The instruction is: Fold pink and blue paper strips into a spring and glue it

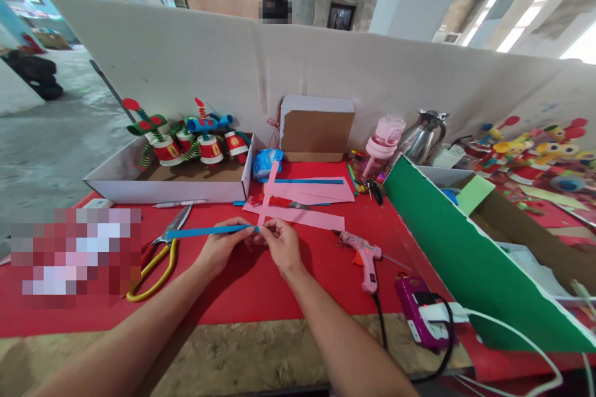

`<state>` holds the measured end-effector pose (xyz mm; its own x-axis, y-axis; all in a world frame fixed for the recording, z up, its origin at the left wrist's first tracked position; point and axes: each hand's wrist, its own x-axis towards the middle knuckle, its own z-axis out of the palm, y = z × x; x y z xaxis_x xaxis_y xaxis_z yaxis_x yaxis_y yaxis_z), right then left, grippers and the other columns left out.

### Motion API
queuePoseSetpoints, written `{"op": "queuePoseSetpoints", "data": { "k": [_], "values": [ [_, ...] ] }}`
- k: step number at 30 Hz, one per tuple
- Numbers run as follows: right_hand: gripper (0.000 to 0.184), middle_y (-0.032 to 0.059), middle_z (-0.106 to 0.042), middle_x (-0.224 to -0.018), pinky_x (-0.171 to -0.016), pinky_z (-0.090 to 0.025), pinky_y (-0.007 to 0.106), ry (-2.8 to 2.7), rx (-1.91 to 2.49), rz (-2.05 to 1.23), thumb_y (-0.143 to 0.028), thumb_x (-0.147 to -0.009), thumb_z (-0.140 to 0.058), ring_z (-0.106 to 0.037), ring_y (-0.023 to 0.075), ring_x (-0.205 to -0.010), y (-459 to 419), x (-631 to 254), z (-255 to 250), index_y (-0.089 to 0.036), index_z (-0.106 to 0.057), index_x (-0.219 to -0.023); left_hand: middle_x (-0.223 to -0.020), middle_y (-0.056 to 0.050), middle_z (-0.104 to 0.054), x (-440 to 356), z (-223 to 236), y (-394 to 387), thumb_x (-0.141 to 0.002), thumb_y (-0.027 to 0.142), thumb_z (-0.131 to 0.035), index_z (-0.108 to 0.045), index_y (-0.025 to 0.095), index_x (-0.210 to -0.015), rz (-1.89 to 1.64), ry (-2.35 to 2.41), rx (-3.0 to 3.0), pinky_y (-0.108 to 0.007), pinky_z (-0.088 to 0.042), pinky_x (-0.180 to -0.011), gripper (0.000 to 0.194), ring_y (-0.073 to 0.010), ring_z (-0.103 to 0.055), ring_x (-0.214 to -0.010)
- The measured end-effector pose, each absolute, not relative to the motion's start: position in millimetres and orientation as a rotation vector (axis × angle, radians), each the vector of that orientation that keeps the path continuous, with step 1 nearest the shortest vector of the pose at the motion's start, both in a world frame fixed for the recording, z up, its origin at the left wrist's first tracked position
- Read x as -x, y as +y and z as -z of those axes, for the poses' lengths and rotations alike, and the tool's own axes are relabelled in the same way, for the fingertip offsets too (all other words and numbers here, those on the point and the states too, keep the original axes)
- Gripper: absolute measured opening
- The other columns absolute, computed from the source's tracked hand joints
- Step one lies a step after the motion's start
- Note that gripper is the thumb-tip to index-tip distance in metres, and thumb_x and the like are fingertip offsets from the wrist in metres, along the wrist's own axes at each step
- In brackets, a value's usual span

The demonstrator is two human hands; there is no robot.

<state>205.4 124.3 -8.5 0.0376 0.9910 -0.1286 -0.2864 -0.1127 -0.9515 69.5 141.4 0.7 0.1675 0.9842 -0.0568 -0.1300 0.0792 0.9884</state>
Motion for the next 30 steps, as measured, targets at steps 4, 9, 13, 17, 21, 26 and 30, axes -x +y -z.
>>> {"op": "queuePoseSetpoints", "data": {
  "k": [4, 9, 13, 17, 21, 26, 30],
  "values": [
    [0.039, -0.0014, -0.065, -0.061, -0.068, -0.057, 0.034, -0.882, 1.074, -1.454, -0.048, -0.057, -0.077, -0.066, 0.0153, -0.058, 123.2, -205.5, 5.9, -0.018, -0.056, -0.072, -0.055, 0.001, -0.059, -69.7, -0.6, 141.4, -0.06, 0.036, -0.074, -0.061, 0.015, -0.061, -1.106, 1.003, -1.105, -0.023, -0.044, -0.05, 0.025, -0.0116, -0.052, -0.051],
    [0.039, -0.0013, -0.065, -0.06, -0.068, -0.057, 0.033, -0.837, 1.09, -1.447, -0.046, -0.056, -0.078, -0.066, 0.0151, -0.058, 123.4, -206.3, 6.7, -0.017, -0.056, -0.07, -0.059, -0.002, -0.063, -68.9, 0.2, 142.0, -0.06, 0.037, -0.074, -0.063, 0.014, -0.061, -1.096, 1.006, -1.051, -0.025, -0.044, -0.053, 0.026, -0.0128, -0.055, -0.054],
    [0.037, -0.0009, -0.066, -0.062, -0.07, -0.056, 0.031, -0.837, 1.067, -1.503, -0.043, -0.056, -0.079, -0.066, 0.0137, -0.06, 123.7, -207.3, 5.9, -0.017, -0.058, -0.072, -0.056, -0.001, -0.062, -67.9, -1.0, 142.4, -0.06, 0.036, -0.074, -0.063, 0.014, -0.058, -1.094, 1.003, -1.048, -0.025, -0.043, -0.053, 0.025, -0.0119, -0.054, -0.052],
    [0.037, 0.0003, -0.067, -0.066, -0.07, -0.055, 0.031, -0.88, 1.06, -1.538, -0.043, -0.057, -0.078, -0.065, 0.013, -0.061, 123.1, -207.1, 4.6, -0.016, -0.061, -0.077, -0.054, -0.001, -0.062, -68.3, -2.2, 142.1, -0.06, 0.035, -0.074, -0.062, 0.014, -0.055, -1.092, 1.0, -1.065, -0.024, -0.044, -0.054, 0.025, -0.0113, -0.054, -0.052],
    [0.037, -0.0008, -0.065, -0.063, -0.063, -0.055, 0.028, -0.857, 1.074, -1.51, -0.043, -0.057, -0.079, -0.062, 0.0117, -0.057, 122.8, -204.7, 5.8, -0.016, -0.058, -0.074, -0.053, 0.0, -0.06, -69.6, -1.6, 142.0, -0.058, 0.036, -0.075, -0.062, 0.014, -0.059, -1.109, 0.984, -1.039, -0.024, -0.044, -0.05, 0.025, -0.0118, -0.053, -0.05],
    [0.035, -0.003, -0.062, -0.063, -0.059, -0.055, 0.026, -0.916, 1.054, -1.436, -0.043, -0.058, -0.077, -0.062, 0.0113, -0.056, 124.1, -202.8, 7.6, -0.018, -0.056, -0.07, -0.059, -0.002, -0.064, -68.2, -0.4, 142.6, -0.059, 0.037, -0.075, -0.065, 0.014, -0.066, -1.127, 1.009, -1.051, -0.027, -0.046, -0.056, 0.026, -0.0141, -0.057, -0.055],
    [0.033, -0.0032, -0.063, -0.065, -0.062, -0.055, 0.026, -0.966, 1.036, -1.377, -0.042, -0.059, -0.077, -0.062, 0.0117, -0.058, 125.8, -204.0, 9.9, -0.02, -0.056, -0.07, -0.06, -0.003, -0.064, -67.0, 1.1, 142.9, -0.06, 0.038, -0.074, -0.065, 0.014, -0.067, -1.107, 1.006, -1.084, -0.027, -0.046, -0.056, 0.027, -0.0141, -0.056, -0.055]
  ]
}}
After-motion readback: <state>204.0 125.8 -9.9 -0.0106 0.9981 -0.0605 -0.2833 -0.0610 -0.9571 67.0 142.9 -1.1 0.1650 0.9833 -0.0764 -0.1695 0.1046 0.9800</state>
